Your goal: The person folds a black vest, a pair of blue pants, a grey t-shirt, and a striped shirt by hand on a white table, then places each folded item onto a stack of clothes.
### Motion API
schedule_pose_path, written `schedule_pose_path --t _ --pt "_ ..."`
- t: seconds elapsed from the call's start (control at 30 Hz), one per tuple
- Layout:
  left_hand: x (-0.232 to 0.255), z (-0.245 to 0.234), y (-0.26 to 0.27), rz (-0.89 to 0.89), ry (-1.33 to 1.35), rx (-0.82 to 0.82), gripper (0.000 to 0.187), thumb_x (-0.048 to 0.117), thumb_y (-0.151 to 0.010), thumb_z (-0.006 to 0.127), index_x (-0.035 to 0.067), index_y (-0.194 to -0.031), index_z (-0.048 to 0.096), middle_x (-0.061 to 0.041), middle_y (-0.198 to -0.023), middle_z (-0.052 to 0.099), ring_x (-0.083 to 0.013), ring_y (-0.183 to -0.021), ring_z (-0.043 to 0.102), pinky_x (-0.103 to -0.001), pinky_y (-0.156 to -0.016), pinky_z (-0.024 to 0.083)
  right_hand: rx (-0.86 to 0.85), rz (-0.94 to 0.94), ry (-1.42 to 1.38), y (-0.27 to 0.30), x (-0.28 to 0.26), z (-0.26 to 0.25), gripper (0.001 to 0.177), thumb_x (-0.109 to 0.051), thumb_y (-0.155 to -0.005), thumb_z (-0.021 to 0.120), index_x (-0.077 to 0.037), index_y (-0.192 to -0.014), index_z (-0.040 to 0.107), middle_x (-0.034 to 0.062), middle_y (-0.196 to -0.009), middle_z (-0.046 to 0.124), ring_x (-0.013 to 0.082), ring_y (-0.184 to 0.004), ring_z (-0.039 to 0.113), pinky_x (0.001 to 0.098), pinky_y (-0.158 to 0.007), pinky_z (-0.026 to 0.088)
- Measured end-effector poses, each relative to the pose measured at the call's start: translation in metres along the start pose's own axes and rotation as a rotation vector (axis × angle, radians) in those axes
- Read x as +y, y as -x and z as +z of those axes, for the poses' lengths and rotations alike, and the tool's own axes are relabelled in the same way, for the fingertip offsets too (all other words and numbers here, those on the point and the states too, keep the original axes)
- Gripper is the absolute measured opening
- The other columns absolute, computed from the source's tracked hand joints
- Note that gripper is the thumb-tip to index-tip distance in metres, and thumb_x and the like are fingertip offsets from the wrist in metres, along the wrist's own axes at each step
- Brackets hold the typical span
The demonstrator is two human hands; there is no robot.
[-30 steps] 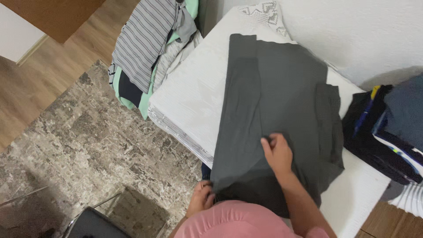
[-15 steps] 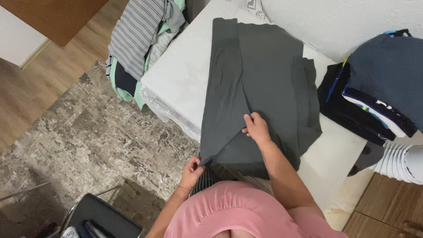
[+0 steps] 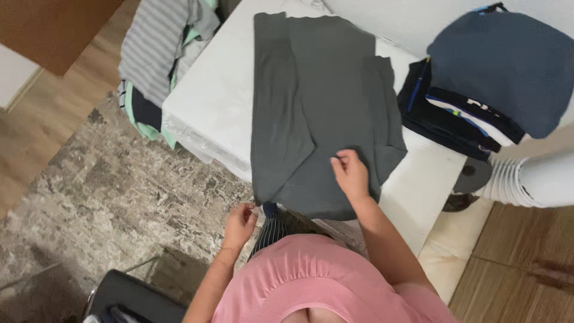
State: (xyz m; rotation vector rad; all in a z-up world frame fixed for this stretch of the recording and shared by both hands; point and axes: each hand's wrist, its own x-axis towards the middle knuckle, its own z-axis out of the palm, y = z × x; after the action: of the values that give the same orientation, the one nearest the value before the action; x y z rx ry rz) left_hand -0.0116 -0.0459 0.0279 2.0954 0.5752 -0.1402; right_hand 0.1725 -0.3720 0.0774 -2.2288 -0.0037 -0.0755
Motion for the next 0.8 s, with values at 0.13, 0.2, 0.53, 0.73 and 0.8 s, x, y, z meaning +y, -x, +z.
schedule_pose_path --t 0.13,0.2,0.53,0.73,0.8 --pt "0.085 -0.014 -0.027 0.267 -0.178 -0.091 0.014 0.024 -0.094 0.069 0.017 -0.104 0.076 -0.013 -0.091 0.075 -0.0383 -0.089 0.074 -0.047 -0.076 0.058 0.358 -0.045 0.101 0.021 0.032 -0.057 0.013 -0.013 -0.099 0.076 -0.008 -0.109 0.069 0.0121 -0.082 0.073 0.0321 -0.077 0.072 0.0399 -0.068 0.056" --pt "0.103 0.006 -0.066 0.395 -0.248 -0.121 0.013 0.029 -0.094 0.069 0.02 -0.102 0.074 -0.01 -0.091 0.073 -0.0358 -0.088 0.074 -0.045 -0.075 0.059 0.426 -0.01 0.151 0.02 0.056 -0.073 0.026 -0.019 -0.097 0.079 -0.007 -0.115 0.065 0.0117 -0.086 0.068 0.0309 -0.079 0.069 0.0401 -0.069 0.056" --pt "0.276 0.151 -0.253 0.965 -0.427 -0.406 0.013 0.028 -0.097 0.061 0.015 -0.093 0.065 -0.008 -0.086 0.063 -0.0347 -0.086 0.069 -0.045 -0.075 0.056 0.401 0.106 0.425 -0.014 0.096 -0.068 0.022 -0.025 -0.096 0.074 -0.01 -0.111 0.07 0.005 -0.097 0.059 0.0288 -0.09 0.068 0.0371 -0.075 0.056" --pt "0.37 0.206 -0.389 1.259 -0.663 -0.17 0.007 0.019 -0.095 0.06 0.014 -0.093 0.065 -0.006 -0.091 0.062 -0.029 -0.089 0.065 -0.045 -0.075 0.054 0.628 0.339 -0.996 0.005 0.11 -0.052 0.022 -0.008 -0.104 0.055 -0.013 -0.126 0.056 0.0107 -0.123 0.065 0.0261 -0.118 0.065 0.045 -0.104 0.05" --pt "0.392 0.221 -0.424 1.317 -0.762 -0.191 0.01 0.017 -0.096 0.058 0.016 -0.103 0.065 -0.005 -0.104 0.062 -0.0286 -0.098 0.063 -0.045 -0.078 0.055 0.582 0.409 -1.169 0.016 0.126 -0.039 0.033 -0.014 -0.104 0.05 -0.013 -0.136 0.053 0.0158 -0.135 0.061 0.0329 -0.127 0.06 0.0523 -0.107 0.047"
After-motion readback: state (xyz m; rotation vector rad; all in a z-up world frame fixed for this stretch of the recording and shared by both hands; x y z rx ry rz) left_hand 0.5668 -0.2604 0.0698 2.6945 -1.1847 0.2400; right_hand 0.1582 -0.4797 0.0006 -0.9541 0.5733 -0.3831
